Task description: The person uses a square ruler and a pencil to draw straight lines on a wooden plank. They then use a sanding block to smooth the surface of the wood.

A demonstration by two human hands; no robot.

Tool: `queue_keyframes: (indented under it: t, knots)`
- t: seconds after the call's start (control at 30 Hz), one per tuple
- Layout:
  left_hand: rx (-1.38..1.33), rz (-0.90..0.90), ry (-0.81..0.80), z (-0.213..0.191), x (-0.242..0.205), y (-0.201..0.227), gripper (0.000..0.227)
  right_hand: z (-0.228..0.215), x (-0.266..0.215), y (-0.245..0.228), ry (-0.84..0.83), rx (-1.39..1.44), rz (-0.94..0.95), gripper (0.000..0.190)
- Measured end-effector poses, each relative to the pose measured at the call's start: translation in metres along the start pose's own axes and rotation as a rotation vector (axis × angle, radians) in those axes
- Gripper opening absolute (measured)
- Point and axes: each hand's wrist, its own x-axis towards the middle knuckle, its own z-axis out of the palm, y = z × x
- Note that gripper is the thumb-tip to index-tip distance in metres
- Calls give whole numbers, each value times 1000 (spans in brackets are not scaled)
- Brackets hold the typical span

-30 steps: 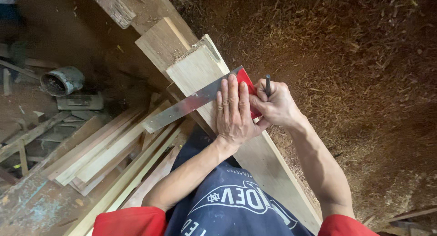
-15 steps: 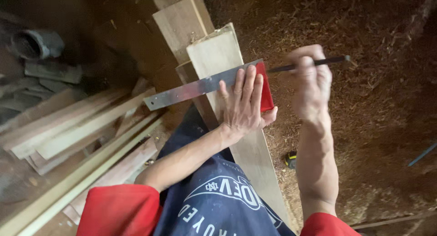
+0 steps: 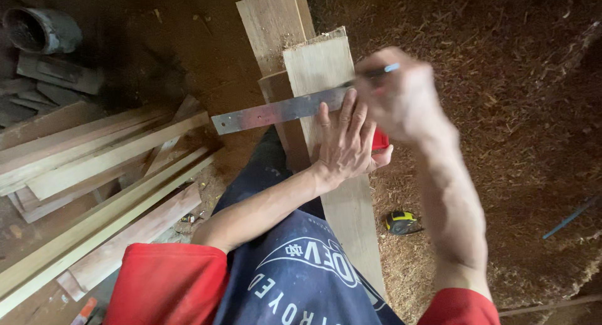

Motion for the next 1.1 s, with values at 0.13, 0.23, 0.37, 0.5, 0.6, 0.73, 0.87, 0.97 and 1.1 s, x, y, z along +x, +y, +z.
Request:
queue_keyframes:
  t: [0.13, 0.23, 0.37, 0.5, 0.6, 0.73, 0.87, 0.97, 1.1]
  knots:
    - [1, 12, 146, -4, 4, 1, 101, -50, -17, 22, 108, -287, 129, 7]
    - [21, 24, 143, -5, 3, -2, 101, -58, -38, 34, 240, -47, 257, 16]
    - [-7, -9, 98, -11, 9, -9, 104, -12, -55, 54, 257, 403, 530, 29]
    - [10, -7, 46, -31, 12, -22, 113, 34, -78, 46, 153, 696, 673, 12]
    - [52, 14, 72, -39, 21, -22, 114, 52, -84, 48, 250, 796, 616, 29]
    - [61, 9, 103, -42, 24, -19, 110, 61, -88, 51, 309, 868, 548, 37]
    - [74, -14, 67, -45, 22, -17, 106, 63, -86, 51, 328, 873, 507, 40]
    - [63, 8, 81, -42, 20, -18, 104, 57, -87, 53, 268, 825, 529, 41]
    - [52, 67, 84, -44, 12, -19, 101, 50, -97, 54, 181, 747, 566, 44]
